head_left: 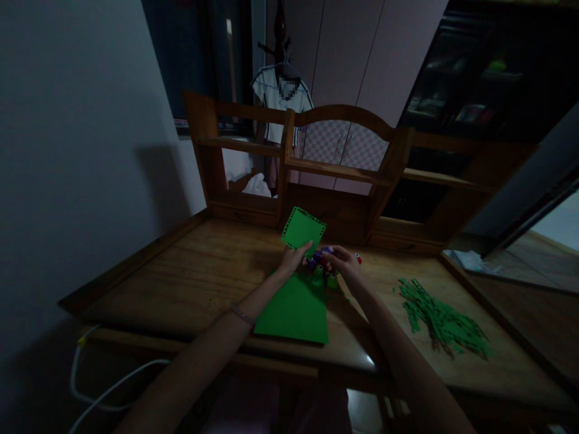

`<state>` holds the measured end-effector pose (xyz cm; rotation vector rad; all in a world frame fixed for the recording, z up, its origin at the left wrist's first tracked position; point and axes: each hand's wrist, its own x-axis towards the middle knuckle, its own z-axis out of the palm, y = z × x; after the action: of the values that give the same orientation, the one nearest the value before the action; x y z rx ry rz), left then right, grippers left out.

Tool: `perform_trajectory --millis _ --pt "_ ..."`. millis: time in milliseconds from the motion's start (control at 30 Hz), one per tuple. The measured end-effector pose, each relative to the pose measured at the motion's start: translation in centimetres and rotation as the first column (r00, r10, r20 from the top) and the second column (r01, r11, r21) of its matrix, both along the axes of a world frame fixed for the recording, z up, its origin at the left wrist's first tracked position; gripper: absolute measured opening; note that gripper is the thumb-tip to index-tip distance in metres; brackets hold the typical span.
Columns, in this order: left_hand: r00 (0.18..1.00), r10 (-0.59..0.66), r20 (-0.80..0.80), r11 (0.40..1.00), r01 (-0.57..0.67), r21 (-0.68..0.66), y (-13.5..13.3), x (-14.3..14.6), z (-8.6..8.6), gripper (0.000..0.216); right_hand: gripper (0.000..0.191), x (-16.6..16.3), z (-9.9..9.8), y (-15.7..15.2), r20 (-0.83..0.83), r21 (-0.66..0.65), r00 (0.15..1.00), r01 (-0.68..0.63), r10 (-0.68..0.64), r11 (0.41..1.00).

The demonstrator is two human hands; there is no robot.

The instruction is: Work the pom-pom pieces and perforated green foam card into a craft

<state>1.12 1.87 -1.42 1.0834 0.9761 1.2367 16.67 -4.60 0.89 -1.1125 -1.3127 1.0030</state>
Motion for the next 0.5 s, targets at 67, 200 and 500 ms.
perform_trajectory --millis 67,200,500 --pt "1.0 -0.004 0.003 1.0 0.004 -0.008 -0.03 -0.03 0.03 0.03 0.038 -0.02 0.04 -0.05 -0.001 -0.01 1.0 -0.002 0.002 1.0" --pt "1.0 0.006 -0.008 1.0 -0.006 -0.015 -0.12 -0.03 0.19 0.029 0.037 -0.05 0.02 -0.06 -0.009 -0.01 1.0 -0.009 0.008 1.0" --pt "1.0 0.008 -0.012 1.0 -0.008 0.01 -0.35 -0.11 0.51 0.027 0.037 -0.09 0.29 -0.11 0.0 -0.016 1.0 -0.027 0.027 1.0"
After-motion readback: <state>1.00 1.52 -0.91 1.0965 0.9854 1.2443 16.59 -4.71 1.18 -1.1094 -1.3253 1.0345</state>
